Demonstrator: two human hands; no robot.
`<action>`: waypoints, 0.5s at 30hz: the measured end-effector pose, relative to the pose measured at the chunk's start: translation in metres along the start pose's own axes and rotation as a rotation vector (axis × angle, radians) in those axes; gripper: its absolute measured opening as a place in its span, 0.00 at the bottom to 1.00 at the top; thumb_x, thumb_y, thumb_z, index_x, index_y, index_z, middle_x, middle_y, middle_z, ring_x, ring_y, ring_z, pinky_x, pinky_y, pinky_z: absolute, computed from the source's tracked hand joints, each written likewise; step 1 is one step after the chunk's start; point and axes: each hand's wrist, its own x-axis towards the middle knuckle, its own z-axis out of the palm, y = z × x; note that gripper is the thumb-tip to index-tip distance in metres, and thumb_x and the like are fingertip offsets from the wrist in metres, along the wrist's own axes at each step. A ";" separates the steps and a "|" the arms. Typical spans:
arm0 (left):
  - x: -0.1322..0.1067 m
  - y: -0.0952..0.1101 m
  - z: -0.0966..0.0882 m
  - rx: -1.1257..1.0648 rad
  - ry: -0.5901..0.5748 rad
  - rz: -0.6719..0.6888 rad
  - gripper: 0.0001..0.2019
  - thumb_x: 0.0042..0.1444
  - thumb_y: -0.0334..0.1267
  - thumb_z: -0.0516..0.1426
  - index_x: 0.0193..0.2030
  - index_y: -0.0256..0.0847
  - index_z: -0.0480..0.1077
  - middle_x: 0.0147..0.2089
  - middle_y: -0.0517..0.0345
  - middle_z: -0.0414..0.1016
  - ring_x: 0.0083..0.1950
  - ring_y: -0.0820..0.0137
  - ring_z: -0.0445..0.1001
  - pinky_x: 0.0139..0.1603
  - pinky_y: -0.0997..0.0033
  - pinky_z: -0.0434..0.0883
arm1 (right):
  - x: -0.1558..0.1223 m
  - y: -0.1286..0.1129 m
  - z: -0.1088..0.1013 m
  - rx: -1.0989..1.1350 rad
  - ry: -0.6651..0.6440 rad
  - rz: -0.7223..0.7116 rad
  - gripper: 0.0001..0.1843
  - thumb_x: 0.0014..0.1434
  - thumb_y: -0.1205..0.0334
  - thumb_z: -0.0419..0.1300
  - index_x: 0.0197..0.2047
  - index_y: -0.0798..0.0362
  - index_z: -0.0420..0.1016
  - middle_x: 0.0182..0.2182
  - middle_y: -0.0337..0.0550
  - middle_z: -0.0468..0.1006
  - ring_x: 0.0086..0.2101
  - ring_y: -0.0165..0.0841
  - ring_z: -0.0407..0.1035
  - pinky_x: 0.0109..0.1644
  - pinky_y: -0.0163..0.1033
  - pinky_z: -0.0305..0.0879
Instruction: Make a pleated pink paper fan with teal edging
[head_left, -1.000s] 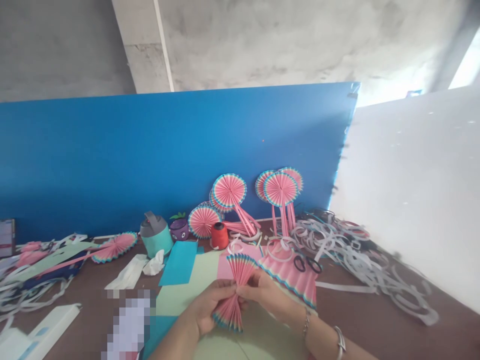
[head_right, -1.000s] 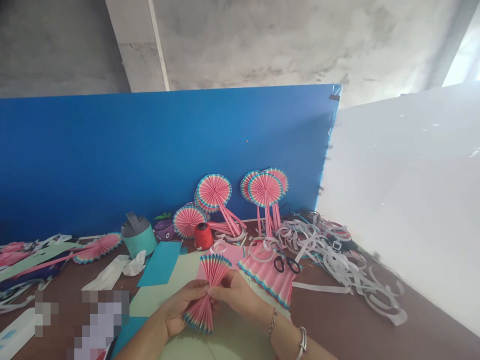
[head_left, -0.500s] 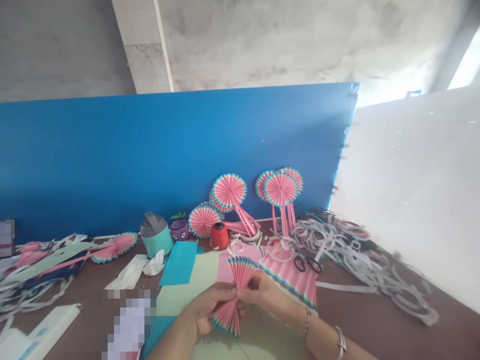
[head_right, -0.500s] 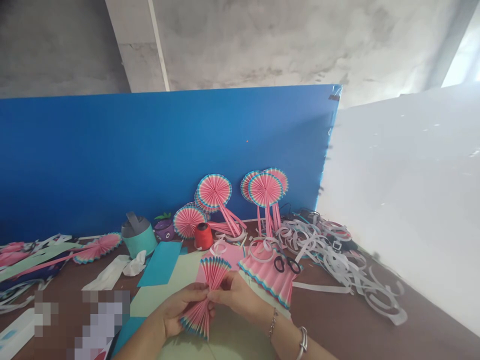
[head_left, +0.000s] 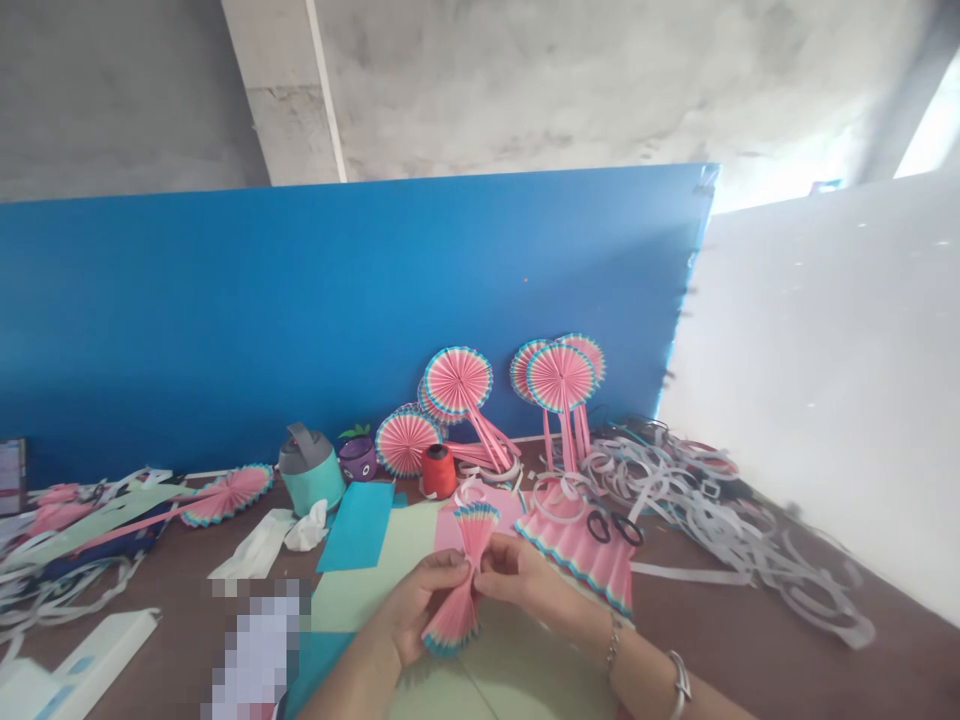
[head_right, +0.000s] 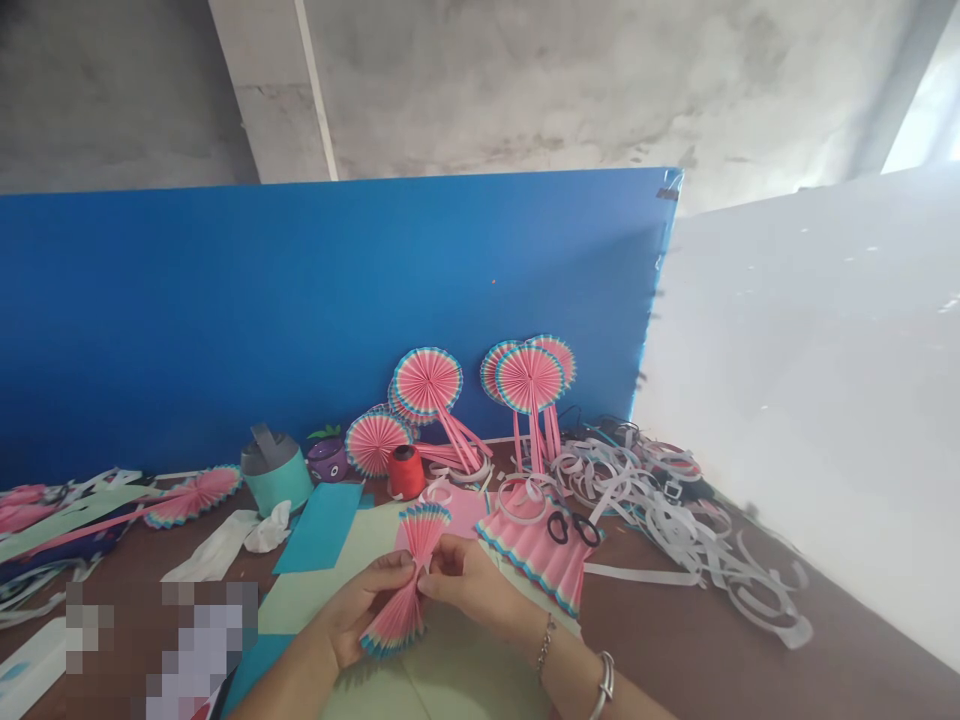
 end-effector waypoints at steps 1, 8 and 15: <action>0.001 0.000 -0.001 -0.004 0.002 0.004 0.06 0.44 0.27 0.63 0.24 0.35 0.69 0.23 0.57 0.73 0.23 0.72 0.73 0.28 0.75 0.68 | 0.000 0.001 -0.001 -0.013 0.010 0.003 0.16 0.47 0.53 0.68 0.31 0.56 0.71 0.23 0.32 0.65 0.24 0.24 0.57 0.30 0.32 0.53; 0.006 0.009 -0.007 -0.110 0.143 0.133 0.06 0.53 0.32 0.59 0.28 0.32 0.71 0.26 0.53 0.75 0.28 0.70 0.75 0.31 0.71 0.73 | -0.001 -0.001 -0.004 -0.101 0.133 0.041 0.21 0.46 0.51 0.67 0.41 0.55 0.74 0.23 0.32 0.64 0.24 0.24 0.57 0.28 0.31 0.52; 0.011 0.028 -0.017 -0.290 0.289 0.321 0.05 0.57 0.29 0.56 0.30 0.34 0.70 0.27 0.57 0.74 0.30 0.72 0.76 0.34 0.72 0.74 | 0.008 -0.005 -0.021 -0.393 0.260 0.072 0.14 0.49 0.55 0.60 0.36 0.55 0.75 0.20 0.33 0.64 0.21 0.25 0.56 0.26 0.32 0.51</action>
